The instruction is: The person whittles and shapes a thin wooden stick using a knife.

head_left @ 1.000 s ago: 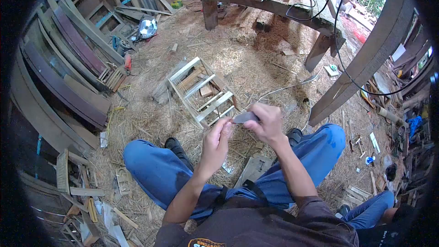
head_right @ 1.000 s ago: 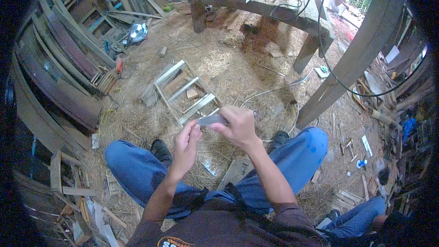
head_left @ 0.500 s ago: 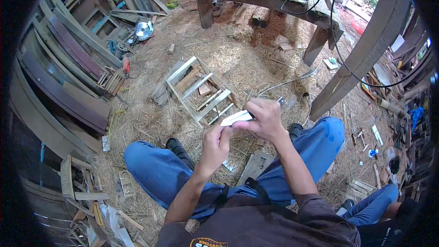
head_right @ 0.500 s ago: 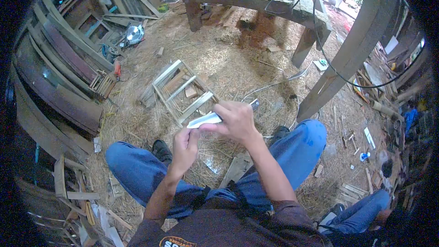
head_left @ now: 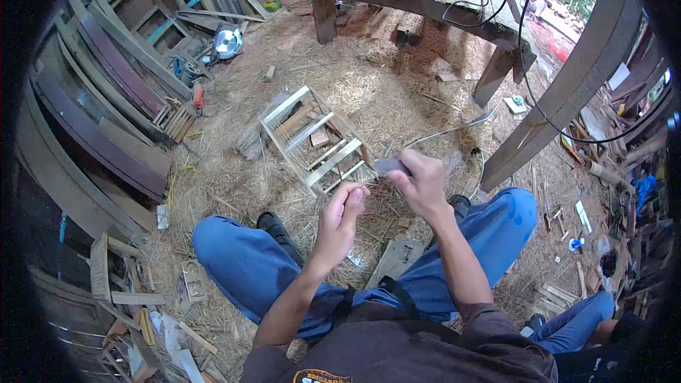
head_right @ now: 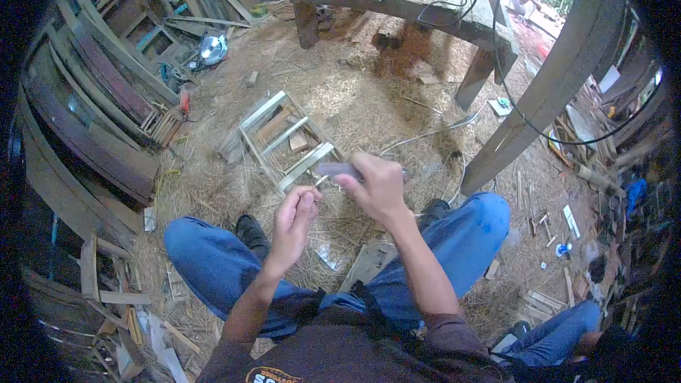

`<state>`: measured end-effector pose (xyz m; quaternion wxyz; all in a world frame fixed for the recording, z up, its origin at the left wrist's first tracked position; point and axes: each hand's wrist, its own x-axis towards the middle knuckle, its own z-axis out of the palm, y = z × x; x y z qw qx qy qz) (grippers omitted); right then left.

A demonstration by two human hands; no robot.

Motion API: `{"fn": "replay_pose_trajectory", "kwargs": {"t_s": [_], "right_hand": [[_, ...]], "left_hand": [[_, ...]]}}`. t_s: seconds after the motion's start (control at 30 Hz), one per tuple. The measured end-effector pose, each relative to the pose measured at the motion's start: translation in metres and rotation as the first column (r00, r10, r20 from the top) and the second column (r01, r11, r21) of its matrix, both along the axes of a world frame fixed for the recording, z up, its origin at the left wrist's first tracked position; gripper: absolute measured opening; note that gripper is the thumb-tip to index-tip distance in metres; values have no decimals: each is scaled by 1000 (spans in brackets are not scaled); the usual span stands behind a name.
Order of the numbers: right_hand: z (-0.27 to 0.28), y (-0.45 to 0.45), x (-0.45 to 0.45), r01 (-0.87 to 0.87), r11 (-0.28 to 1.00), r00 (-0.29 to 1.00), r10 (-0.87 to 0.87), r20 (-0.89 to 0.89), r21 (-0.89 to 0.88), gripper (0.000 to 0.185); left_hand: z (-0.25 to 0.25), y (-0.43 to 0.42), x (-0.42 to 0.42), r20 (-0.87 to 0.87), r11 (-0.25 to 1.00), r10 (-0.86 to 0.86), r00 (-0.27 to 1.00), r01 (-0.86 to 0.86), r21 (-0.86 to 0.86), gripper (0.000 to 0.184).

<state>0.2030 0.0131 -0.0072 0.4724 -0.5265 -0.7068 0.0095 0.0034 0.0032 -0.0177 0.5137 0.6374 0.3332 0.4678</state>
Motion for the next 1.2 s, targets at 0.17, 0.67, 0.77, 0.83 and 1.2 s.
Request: {"fn": "replay_pose_trajectory", "kwargs": {"t_s": [0.17,0.67,0.77,0.83,1.2], "right_hand": [[-4,0,-22,-186,982,980,183,77,35,54],[-1,19,6,197,977,980,-194,-45,76,49],[-1,37,65,501,852,834,-522,-177,-154,45],[-3,27,56,423,899,879,-437,-192,-112,47],[0,0,-3,-97,992,995,94,43,81,52]], "left_hand": [[-13,5,-1,-45,999,41,998,-40,17,23],[9,0,3,9,987,-123,992,123,-105,22],[9,-8,-1,43,973,-179,983,184,-140,22],[5,3,3,133,981,-87,987,108,-161,21],[8,0,-3,-114,993,69,991,-57,103,22]]}}
